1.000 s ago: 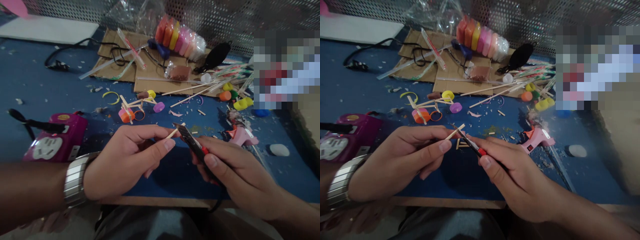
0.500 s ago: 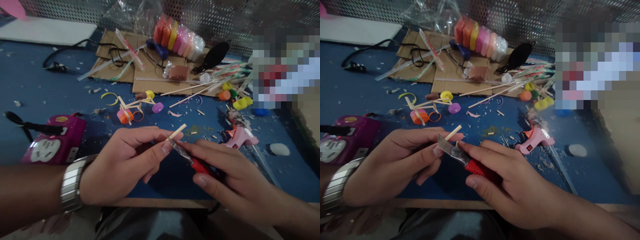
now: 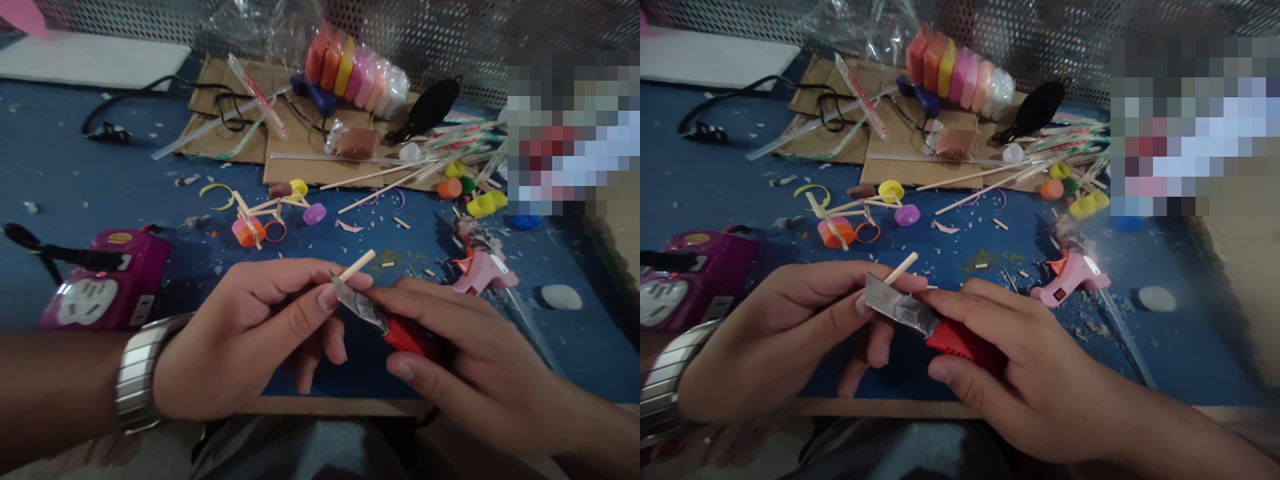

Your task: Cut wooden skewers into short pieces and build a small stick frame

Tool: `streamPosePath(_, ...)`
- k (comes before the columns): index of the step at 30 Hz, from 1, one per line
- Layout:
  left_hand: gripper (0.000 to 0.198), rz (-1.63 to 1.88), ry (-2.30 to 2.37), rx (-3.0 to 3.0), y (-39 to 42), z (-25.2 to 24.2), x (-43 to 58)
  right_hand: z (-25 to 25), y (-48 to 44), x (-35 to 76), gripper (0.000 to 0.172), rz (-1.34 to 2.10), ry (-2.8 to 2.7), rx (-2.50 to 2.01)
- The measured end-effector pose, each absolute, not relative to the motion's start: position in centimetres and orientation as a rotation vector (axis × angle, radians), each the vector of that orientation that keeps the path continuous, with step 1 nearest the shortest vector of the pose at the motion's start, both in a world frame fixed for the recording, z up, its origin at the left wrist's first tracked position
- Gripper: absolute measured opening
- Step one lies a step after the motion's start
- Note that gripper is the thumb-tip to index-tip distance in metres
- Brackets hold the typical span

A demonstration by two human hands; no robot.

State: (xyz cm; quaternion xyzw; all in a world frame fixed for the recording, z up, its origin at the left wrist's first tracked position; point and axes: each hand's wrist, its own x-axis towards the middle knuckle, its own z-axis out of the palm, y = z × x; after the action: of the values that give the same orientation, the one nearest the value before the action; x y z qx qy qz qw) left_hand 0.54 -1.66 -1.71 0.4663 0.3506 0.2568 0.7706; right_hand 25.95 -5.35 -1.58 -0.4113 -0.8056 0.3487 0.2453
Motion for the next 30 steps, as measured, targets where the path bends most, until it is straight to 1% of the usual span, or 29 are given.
streamPosePath(2, 0.038, 0.557, 0.761, 1.009, -1.68, -1.75, 0.53, -1.62, -5.31, 25.94, 0.04, 0.943, -2.204, -1.141)
streamPosePath(5, 0.042, 0.554, 0.769, 1.025, -1.67, -1.88, 0.41, -1.73, -5.32, 26.0, 0.043, 0.938, -2.214, -1.126)
streamPosePath(7, 0.041, 0.554, 0.766, 1.031, -1.66, -1.94, 0.34, -1.74, -5.37, 26.05, 0.045, 0.938, -2.218, -1.116)
streamPosePath(12, 0.039, 0.549, 0.769, 1.038, -1.66, -2.03, 0.37, -1.59, -5.49, 26.12, 0.041, 0.952, -2.2, -1.131)
streamPosePath(24, 0.037, 0.557, 0.768, 1.06, -1.92, -2.02, 0.19, -1.32, -5.6, 26.14, 0.055, 0.982, -2.2, -1.121)
streamPosePath(30, 0.038, 0.56, 0.792, 1.094, -1.71, -2.12, 0.23, -1.52, -5.57, 26.25, 0.054, 1.03, -2.155, -1.113)
